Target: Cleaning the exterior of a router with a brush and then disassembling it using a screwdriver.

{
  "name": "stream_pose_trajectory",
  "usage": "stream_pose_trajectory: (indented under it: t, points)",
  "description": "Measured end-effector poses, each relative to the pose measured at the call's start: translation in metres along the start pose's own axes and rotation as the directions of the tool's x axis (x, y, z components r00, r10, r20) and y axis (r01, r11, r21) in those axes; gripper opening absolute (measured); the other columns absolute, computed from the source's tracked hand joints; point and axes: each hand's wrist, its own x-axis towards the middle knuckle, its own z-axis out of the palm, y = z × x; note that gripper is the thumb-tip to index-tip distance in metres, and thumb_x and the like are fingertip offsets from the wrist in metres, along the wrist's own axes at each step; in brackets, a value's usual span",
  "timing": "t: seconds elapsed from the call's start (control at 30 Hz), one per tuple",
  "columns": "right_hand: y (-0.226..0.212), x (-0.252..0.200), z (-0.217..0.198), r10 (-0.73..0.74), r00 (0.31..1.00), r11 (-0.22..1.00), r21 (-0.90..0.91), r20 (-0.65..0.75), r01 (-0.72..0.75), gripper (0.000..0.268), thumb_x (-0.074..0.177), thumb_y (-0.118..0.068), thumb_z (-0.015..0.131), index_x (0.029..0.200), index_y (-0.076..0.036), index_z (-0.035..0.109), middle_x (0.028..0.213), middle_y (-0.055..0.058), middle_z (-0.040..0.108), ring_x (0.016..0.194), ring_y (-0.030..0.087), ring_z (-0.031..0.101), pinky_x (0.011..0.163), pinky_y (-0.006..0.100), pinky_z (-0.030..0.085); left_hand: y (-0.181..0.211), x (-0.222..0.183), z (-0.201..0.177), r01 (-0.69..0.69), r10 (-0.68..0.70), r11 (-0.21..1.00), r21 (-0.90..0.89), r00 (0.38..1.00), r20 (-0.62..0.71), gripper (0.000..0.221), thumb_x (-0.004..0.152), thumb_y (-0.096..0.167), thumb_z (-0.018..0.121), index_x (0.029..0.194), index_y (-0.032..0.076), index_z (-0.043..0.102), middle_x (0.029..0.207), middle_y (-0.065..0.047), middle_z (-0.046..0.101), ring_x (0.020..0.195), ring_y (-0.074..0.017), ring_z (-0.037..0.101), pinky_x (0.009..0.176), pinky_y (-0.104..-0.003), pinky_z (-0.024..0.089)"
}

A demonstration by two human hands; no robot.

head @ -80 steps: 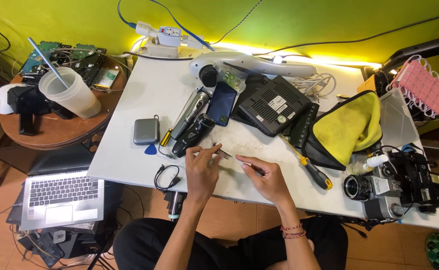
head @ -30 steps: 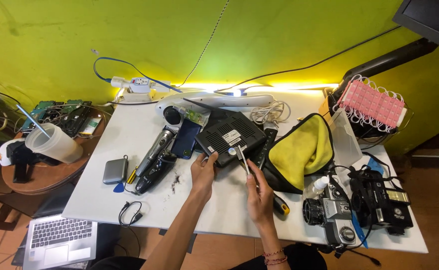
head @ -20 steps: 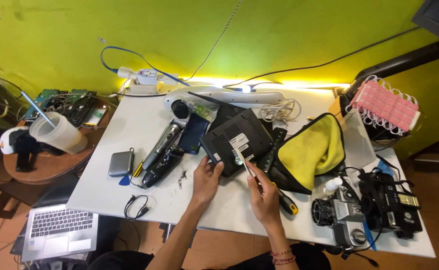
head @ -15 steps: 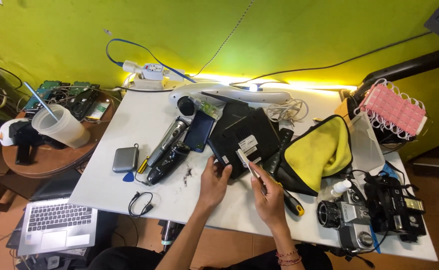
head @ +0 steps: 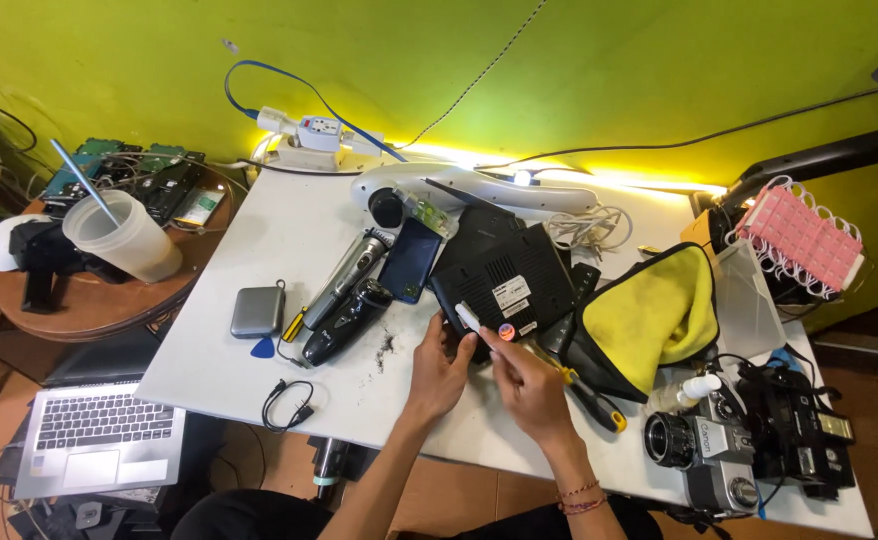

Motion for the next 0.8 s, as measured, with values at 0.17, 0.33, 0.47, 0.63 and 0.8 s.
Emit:
stream_pose_trajectory:
  t: [0.17, 0.33, 0.47, 0.63, 0.8]
  points:
    - [-0.024, 0.02, -0.012, 0.057, 0.998, 0.997, -0.054, -0.038, -0.059, 0.039, 0.094, -0.005, 0.061, 0.128, -0.018, 0.073, 0.112, 0.006, 0.078, 0.101, 0.023, 0.074, 0.081, 0.037, 0.059, 0.007, 0.0, 0.002, 0.004, -0.005, 1.0, -0.017, 1.0, -0.005, 0.055, 0.1, 0.016, 0.063, 0.147, -0.006, 0.043, 0.118, -0.027, 0.07, 0.107, -0.0344, 0.072, 0.085, -0.042, 0.065]
    - [-0.021, 0.023, -0.012, 0.073, 0.996, 0.994, -0.086, 0.051, -0.069, 0.038, 0.095, -0.011, 0.062, 0.129, -0.024, 0.073, 0.114, 0.003, 0.078, 0.106, 0.023, 0.072, 0.083, 0.038, 0.059, 0.007, 0.001, 0.002, 0.012, -0.012, 1.0, -0.008, 1.0, -0.012, 0.056, 0.1, 0.017, 0.063, 0.147, -0.005, 0.043, 0.119, -0.026, 0.07, 0.107, -0.0324, 0.072, 0.085, -0.041, 0.065]
    - [-0.008, 0.022, 0.0, 0.07, 0.997, 0.991, -0.114, -0.035, -0.073, 0.039, 0.095, -0.009, 0.06, 0.129, -0.023, 0.073, 0.114, 0.003, 0.077, 0.102, 0.022, 0.072, 0.082, 0.036, 0.06, 0.015, 0.0, 0.003, 0.009, -0.009, 1.0, -0.006, 1.0, 0.001, 0.056, 0.099, 0.015, 0.063, 0.148, -0.005, 0.043, 0.122, -0.027, 0.069, 0.112, -0.0352, 0.071, 0.086, -0.042, 0.064]
    - [-0.007, 0.037, -0.009, 0.056, 0.997, 0.974, -0.217, -0.046, -0.065, 0.034, 0.096, -0.009, 0.061, 0.127, -0.018, 0.073, 0.11, 0.011, 0.076, 0.094, 0.029, 0.073, 0.073, 0.044, 0.059, 0.014, 0.001, 0.003, 0.015, -0.015, 1.0, -0.022, 1.0, -0.001, 0.057, 0.1, 0.015, 0.062, 0.148, -0.007, 0.042, 0.125, -0.028, 0.068, 0.115, -0.0372, 0.069, 0.09, -0.044, 0.063]
    - [-0.001, 0.032, -0.001, 0.101, 0.993, 0.98, -0.181, 0.063, -0.088, 0.041, 0.094, -0.014, 0.061, 0.13, -0.032, 0.072, 0.111, 0.0, 0.078, 0.098, 0.022, 0.074, 0.078, 0.038, 0.059, 0.012, 0.002, 0.003, 0.007, -0.007, 0.999, -0.038, 1.0, -0.007, 0.056, 0.099, 0.013, 0.062, 0.148, -0.006, 0.043, 0.124, -0.027, 0.068, 0.114, -0.0353, 0.07, 0.09, -0.043, 0.063]
